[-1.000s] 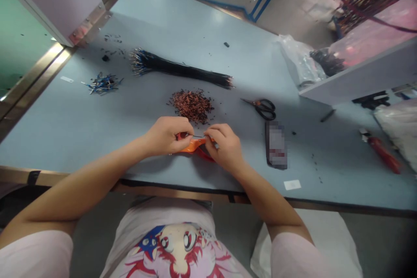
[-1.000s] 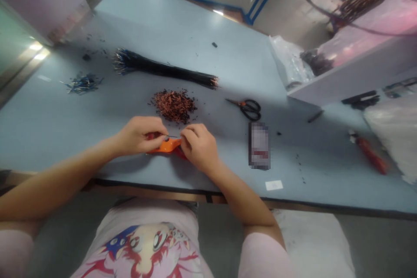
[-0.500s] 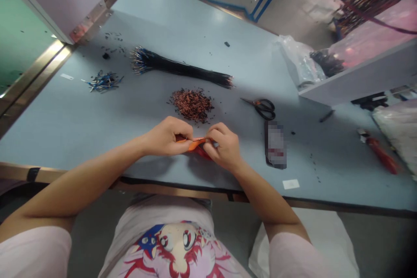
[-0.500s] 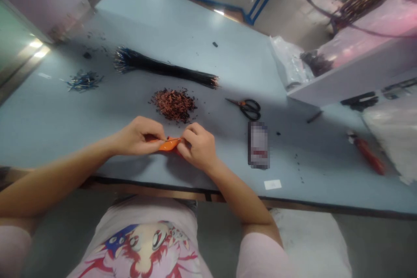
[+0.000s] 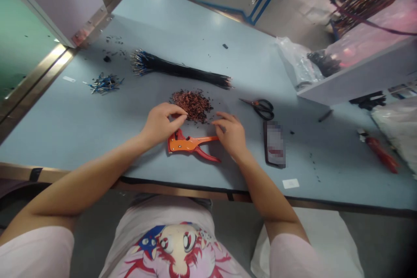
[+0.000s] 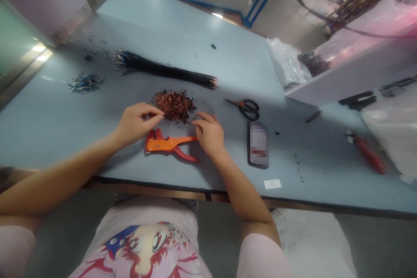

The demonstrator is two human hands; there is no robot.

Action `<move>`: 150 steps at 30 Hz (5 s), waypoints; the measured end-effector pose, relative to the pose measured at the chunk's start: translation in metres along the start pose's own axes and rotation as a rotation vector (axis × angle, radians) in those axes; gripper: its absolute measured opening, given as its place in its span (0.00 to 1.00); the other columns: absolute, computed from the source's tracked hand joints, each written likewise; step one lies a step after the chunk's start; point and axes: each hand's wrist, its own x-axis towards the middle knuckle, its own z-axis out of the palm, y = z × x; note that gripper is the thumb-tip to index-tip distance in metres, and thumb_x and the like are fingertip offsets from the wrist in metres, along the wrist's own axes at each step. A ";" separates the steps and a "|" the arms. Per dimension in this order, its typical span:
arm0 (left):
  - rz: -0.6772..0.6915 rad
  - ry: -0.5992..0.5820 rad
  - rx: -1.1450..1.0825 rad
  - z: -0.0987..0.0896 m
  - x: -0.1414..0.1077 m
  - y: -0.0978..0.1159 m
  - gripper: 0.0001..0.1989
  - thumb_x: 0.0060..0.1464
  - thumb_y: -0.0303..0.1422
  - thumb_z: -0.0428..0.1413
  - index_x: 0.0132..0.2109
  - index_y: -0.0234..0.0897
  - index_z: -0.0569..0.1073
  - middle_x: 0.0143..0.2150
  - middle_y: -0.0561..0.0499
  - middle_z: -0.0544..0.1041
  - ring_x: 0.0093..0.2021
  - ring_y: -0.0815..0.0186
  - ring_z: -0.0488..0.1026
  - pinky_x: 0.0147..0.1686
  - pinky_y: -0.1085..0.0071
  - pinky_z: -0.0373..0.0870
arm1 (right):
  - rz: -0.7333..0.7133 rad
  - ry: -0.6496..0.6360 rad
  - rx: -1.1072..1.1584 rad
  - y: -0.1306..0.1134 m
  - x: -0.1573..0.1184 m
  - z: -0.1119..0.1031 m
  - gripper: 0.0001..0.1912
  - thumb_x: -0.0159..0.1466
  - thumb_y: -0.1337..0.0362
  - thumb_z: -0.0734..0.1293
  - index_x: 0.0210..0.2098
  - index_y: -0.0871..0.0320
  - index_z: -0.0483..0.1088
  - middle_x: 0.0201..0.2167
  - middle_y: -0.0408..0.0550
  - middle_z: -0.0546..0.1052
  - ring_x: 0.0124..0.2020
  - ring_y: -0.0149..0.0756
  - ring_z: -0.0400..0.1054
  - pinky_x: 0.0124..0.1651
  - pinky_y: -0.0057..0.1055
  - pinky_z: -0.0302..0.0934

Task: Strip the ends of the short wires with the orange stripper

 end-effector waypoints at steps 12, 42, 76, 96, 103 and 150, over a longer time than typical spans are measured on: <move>0.573 -0.045 0.307 0.012 -0.016 0.004 0.09 0.56 0.31 0.51 0.38 0.41 0.76 0.35 0.51 0.78 0.36 0.67 0.69 0.37 0.70 0.65 | -0.336 0.064 0.019 -0.029 -0.010 -0.001 0.09 0.62 0.70 0.61 0.39 0.56 0.71 0.34 0.48 0.76 0.41 0.40 0.66 0.46 0.40 0.60; 0.247 -0.448 0.337 -0.026 0.001 0.004 0.12 0.55 0.31 0.50 0.41 0.45 0.77 0.34 0.55 0.79 0.33 0.70 0.73 0.28 0.76 0.59 | -0.291 0.071 -0.101 -0.021 -0.004 -0.013 0.08 0.63 0.67 0.62 0.34 0.55 0.72 0.31 0.46 0.77 0.40 0.40 0.64 0.45 0.39 0.56; -0.130 -0.020 -0.339 0.002 -0.003 0.010 0.08 0.50 0.36 0.57 0.33 0.37 0.78 0.31 0.50 0.78 0.33 0.68 0.72 0.34 0.72 0.68 | 0.606 -0.620 1.601 -0.040 -0.002 -0.018 0.19 0.63 0.54 0.51 0.43 0.60 0.63 0.34 0.53 0.73 0.33 0.39 0.70 0.37 0.43 0.67; -0.106 -0.202 -0.483 0.019 -0.014 0.012 0.07 0.51 0.32 0.57 0.37 0.36 0.78 0.35 0.48 0.77 0.34 0.68 0.73 0.33 0.72 0.68 | 0.562 -0.802 1.831 -0.043 -0.016 -0.018 0.17 0.64 0.52 0.57 0.41 0.61 0.62 0.28 0.45 0.71 0.26 0.34 0.68 0.32 0.42 0.68; -0.082 -0.198 -0.474 0.021 -0.016 0.010 0.07 0.51 0.34 0.58 0.36 0.36 0.78 0.31 0.49 0.76 0.30 0.70 0.72 0.30 0.74 0.67 | 0.570 -0.802 1.786 -0.045 -0.017 -0.019 0.17 0.65 0.51 0.55 0.38 0.59 0.60 0.25 0.42 0.69 0.22 0.31 0.66 0.26 0.38 0.68; -0.082 -0.158 0.574 -0.016 0.013 -0.029 0.12 0.57 0.35 0.48 0.41 0.42 0.75 0.40 0.50 0.76 0.41 0.61 0.72 0.31 0.71 0.64 | 0.704 -0.526 1.667 -0.022 0.006 -0.017 0.20 0.64 0.49 0.54 0.41 0.59 0.65 0.33 0.49 0.73 0.32 0.37 0.70 0.40 0.42 0.67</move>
